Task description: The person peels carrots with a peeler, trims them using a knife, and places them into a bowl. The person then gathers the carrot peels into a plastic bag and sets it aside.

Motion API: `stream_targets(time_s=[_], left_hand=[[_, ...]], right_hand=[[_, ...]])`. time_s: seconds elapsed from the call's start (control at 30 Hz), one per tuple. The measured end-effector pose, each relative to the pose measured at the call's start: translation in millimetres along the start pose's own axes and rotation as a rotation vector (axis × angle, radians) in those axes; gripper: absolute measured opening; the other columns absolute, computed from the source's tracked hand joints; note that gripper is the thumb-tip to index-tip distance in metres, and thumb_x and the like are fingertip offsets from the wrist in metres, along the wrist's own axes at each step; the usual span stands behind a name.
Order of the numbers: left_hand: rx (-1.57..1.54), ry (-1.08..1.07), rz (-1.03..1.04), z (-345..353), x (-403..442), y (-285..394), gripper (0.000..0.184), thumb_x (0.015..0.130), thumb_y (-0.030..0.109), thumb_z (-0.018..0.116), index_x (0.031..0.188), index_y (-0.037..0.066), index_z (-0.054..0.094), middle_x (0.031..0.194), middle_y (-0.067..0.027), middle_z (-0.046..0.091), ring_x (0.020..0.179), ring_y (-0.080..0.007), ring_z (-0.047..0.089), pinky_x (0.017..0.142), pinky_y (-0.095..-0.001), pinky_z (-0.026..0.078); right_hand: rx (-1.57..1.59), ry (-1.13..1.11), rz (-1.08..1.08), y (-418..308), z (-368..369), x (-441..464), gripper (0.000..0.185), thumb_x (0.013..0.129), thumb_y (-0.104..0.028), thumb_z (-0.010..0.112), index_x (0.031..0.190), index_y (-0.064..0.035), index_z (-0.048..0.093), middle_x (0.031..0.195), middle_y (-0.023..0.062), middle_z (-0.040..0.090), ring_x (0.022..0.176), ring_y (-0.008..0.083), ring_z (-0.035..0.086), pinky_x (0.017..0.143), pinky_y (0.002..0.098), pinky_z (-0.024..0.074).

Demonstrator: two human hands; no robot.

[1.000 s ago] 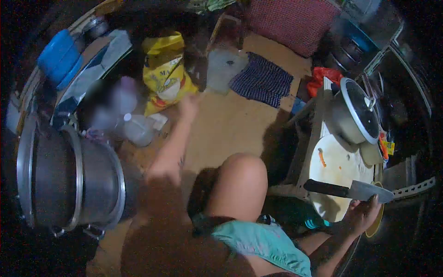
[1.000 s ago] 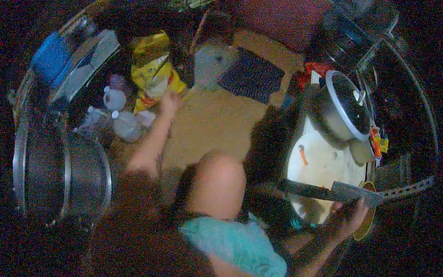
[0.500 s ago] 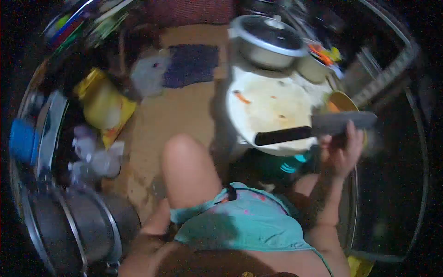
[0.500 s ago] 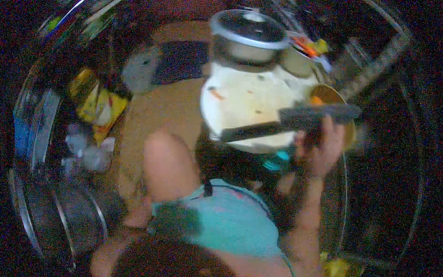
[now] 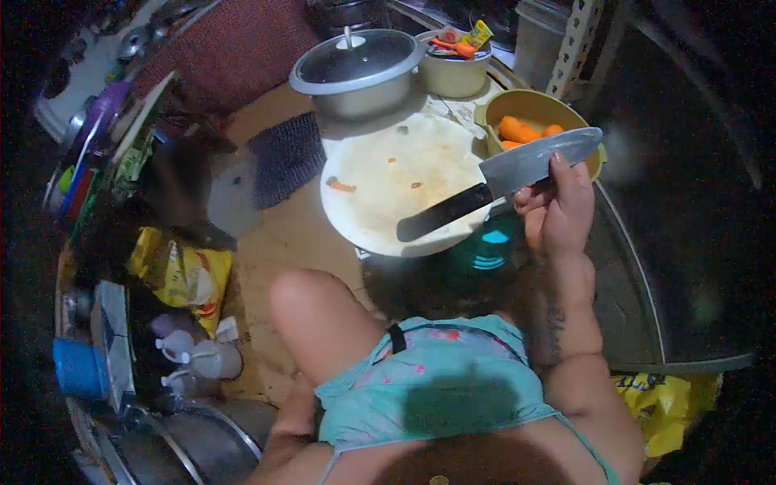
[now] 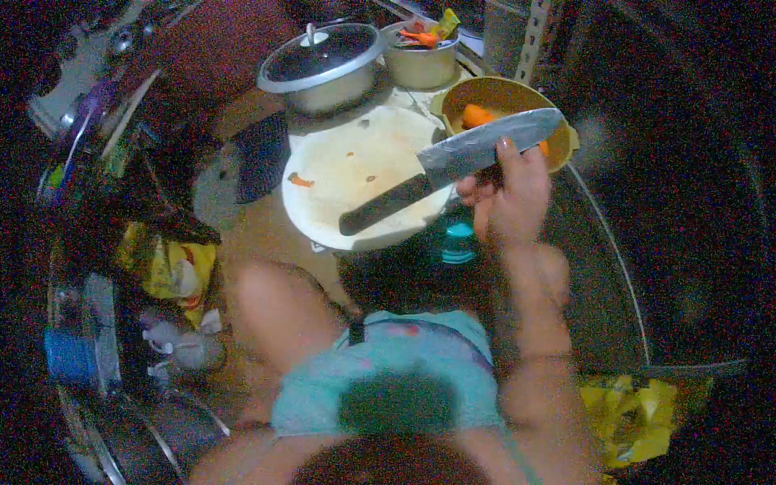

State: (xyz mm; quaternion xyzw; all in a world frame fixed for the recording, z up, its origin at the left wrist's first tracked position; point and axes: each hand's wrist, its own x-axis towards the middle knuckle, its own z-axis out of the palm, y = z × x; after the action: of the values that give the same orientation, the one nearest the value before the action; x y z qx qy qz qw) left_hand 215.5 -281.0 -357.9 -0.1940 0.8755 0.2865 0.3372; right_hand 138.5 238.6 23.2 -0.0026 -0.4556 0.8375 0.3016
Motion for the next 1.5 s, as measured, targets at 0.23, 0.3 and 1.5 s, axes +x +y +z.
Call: stream_targets(time_s=[0.23, 0.3, 1.5], left_hand=[[0.092, -0.119, 0.058, 10, -6, 13, 0.034, 0.091, 0.03, 0.06, 0.103, -0.002, 0.066, 0.097, -0.0208, 0.069, 0.087, -0.0338, 0.064, 0.076, -0.0453, 0.049], [0.187, -0.098, 0.012, -27, 0, 7, 0.035, 0.091, 0.031, 0.06, 0.102, -0.002, 0.066, 0.097, -0.0206, 0.069, 0.087, -0.0335, 0.064, 0.077, -0.0453, 0.049], [-0.003, 1.99, 0.762, -510, -127, 200, 0.027, 0.084, 0.007, 0.061, 0.109, 0.006, 0.068, 0.105, -0.0193, 0.067, 0.1, -0.0376, 0.062, 0.088, -0.0443, 0.049]], right_hand=[[-0.075, 0.034, -0.032, 1, -4, 1, 0.027, 0.1, -0.018, 0.044, 0.121, -0.002, 0.052, 0.1, 0.0148, 0.068, 0.052, 0.0149, 0.058, 0.04, 0.0254, 0.0469], [-0.054, 0.058, -0.032, 1, -4, 1, 0.028, 0.1, -0.018, 0.044, 0.122, -0.0026, 0.051, 0.1, 0.0158, 0.068, 0.053, 0.0152, 0.059, 0.04, 0.0251, 0.0463], [-0.234, 0.099, 0.011, 31, -32, 18, 0.034, 0.102, -0.024, 0.048, 0.125, -0.0001, 0.05, 0.101, 0.0103, 0.059, 0.073, 0.0117, 0.058, 0.053, 0.0211, 0.0476]])
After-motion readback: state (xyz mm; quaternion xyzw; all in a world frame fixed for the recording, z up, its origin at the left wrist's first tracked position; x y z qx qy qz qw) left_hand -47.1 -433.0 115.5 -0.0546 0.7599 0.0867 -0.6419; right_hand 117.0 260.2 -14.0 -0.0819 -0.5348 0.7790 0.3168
